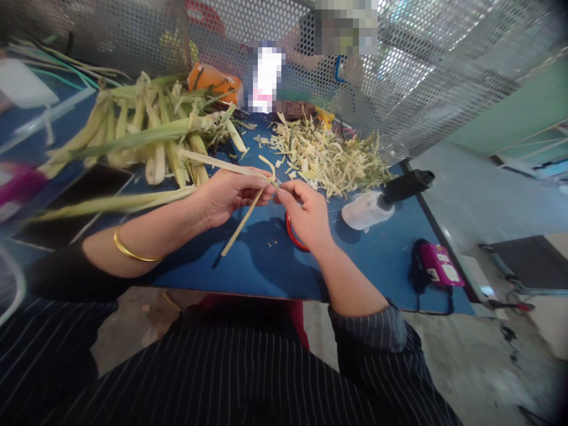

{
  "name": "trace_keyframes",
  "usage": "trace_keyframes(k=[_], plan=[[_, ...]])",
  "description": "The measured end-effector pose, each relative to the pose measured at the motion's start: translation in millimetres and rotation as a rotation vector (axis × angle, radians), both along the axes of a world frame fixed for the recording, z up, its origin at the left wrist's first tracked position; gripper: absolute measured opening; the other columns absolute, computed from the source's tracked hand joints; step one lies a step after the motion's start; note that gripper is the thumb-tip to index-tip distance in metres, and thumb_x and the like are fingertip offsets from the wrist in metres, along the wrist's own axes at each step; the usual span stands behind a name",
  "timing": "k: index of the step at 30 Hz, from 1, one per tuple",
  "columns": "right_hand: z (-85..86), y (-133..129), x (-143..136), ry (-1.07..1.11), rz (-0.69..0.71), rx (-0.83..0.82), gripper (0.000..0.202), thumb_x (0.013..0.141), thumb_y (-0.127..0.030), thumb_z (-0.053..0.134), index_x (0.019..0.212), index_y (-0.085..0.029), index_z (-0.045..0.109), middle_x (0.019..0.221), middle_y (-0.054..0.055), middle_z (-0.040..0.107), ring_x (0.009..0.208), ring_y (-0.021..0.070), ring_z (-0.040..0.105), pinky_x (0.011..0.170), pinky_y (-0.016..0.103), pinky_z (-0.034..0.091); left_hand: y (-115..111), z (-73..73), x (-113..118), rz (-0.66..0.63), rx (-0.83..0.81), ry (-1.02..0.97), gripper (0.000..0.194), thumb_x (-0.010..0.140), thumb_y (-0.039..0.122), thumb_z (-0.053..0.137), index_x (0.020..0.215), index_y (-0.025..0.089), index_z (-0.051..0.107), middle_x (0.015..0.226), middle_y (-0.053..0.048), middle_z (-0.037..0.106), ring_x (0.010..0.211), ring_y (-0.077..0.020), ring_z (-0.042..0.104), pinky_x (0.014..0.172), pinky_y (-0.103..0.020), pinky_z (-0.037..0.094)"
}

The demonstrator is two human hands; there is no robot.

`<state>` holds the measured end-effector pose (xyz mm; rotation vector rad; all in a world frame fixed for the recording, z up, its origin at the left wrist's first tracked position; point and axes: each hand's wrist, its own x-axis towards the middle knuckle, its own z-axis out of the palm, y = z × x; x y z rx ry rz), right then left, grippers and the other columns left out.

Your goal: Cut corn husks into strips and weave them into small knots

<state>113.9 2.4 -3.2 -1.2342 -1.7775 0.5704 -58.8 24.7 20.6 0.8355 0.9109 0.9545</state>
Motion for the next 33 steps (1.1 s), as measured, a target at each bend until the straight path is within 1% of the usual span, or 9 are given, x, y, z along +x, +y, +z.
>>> trace_keyframes(k=[3,7,11,19,23,26,29,31,33], plan=[[-3.0,-2,-6,0.033,0.058,-0.092,0.019,0.089,-0.032,0.055,0.075,-0.019,0.058,0.066,-0.002,0.064,0.061,0.0114,0.057,0.064,0.026,0.043,0,-6.9,1,-0.018,-0.005,-0.007,0.018,0.070,0.015,0.073,0.087,0.010,0.071,0.068,-0.002,0.067,0.061,-0.0101,0.062,0.064,-0.023,0.052],[-8.3,-7,-12,-0.091,0.013,0.001,0.016,0.089,-0.028,0.053,0.075,-0.020,0.057,0.067,-0.002,0.061,0.063,0.0113,0.055,0.064,0.025,0.040,-1,-17.3,5,0.031,0.047,0.048,0.021,0.066,0.021,0.079,0.084,0.013,0.073,0.070,-0.001,0.066,0.059,-0.0080,0.057,0.052,-0.019,0.045],[-12.2,-8,-12,-0.210,0.033,0.060,0.016,0.089,-0.026,0.051,0.074,-0.020,0.055,0.065,-0.002,0.059,0.061,0.0115,0.052,0.063,0.026,0.038,0,-25.4,8,0.090,0.165,0.161,0.021,0.064,0.022,0.079,0.083,0.013,0.075,0.073,-0.002,0.068,0.058,-0.0080,0.055,0.046,-0.019,0.037],[-15.4,-8,-12,-0.271,0.042,0.127,0.014,0.085,-0.021,0.053,0.071,-0.019,0.054,0.063,-0.002,0.056,0.061,0.0118,0.051,0.064,0.026,0.036,2,-28.3,9,0.167,0.222,0.227,0.017,0.061,0.019,0.078,0.076,0.012,0.074,0.062,-0.002,0.066,0.051,-0.0075,0.050,0.044,-0.021,0.033],[-17.6,-11,-16,-0.269,0.052,0.142,0.015,0.087,-0.022,0.052,0.072,-0.019,0.055,0.066,-0.001,0.060,0.065,0.0129,0.053,0.069,0.028,0.038,4,-28.5,7,0.136,0.202,0.203,0.017,0.062,0.018,0.078,0.077,0.012,0.074,0.062,-0.001,0.066,0.052,-0.0070,0.051,0.045,-0.020,0.035],[-18.3,-9,-17,-0.069,0.025,-0.010,0.021,0.088,-0.033,0.054,0.072,-0.020,0.058,0.064,-0.001,0.059,0.062,0.0124,0.053,0.066,0.028,0.041,6,-23.1,4,0.079,0.157,0.179,0.019,0.065,0.022,0.078,0.081,0.013,0.074,0.066,-0.002,0.067,0.053,-0.0069,0.053,0.045,-0.019,0.036],[-19.9,0,-14,0.328,0.032,-0.235,0.025,0.085,-0.043,0.058,0.075,-0.020,0.061,0.067,-0.001,0.061,0.061,0.0112,0.055,0.064,0.027,0.046,5,-14.8,2,0.041,0.117,0.169,0.016,0.070,0.026,0.075,0.077,0.013,0.073,0.067,-0.003,0.067,0.051,-0.0072,0.054,0.043,-0.019,0.034],[-21.4,6,-11,0.567,0.033,-0.353,0.025,0.081,-0.045,0.063,0.079,-0.020,0.062,0.071,-0.001,0.062,0.062,0.0100,0.057,0.064,0.026,0.048,4,-10.9,2,0.005,0.119,0.183,0.015,0.072,0.027,0.073,0.075,0.012,0.073,0.067,-0.004,0.067,0.050,-0.0078,0.054,0.041,-0.020,0.032],[-22.6,11,-8,0.707,0.030,-0.436,0.025,0.078,-0.045,0.067,0.080,-0.020,0.063,0.072,-0.002,0.061,0.060,0.0085,0.055,0.062,0.025,0.048,3,-9.5,2,-0.034,0.130,0.208,0.017,0.073,0.029,0.072,0.073,0.012,0.073,0.068,-0.005,0.068,0.050,-0.0082,0.053,0.040,-0.020,0.031]])
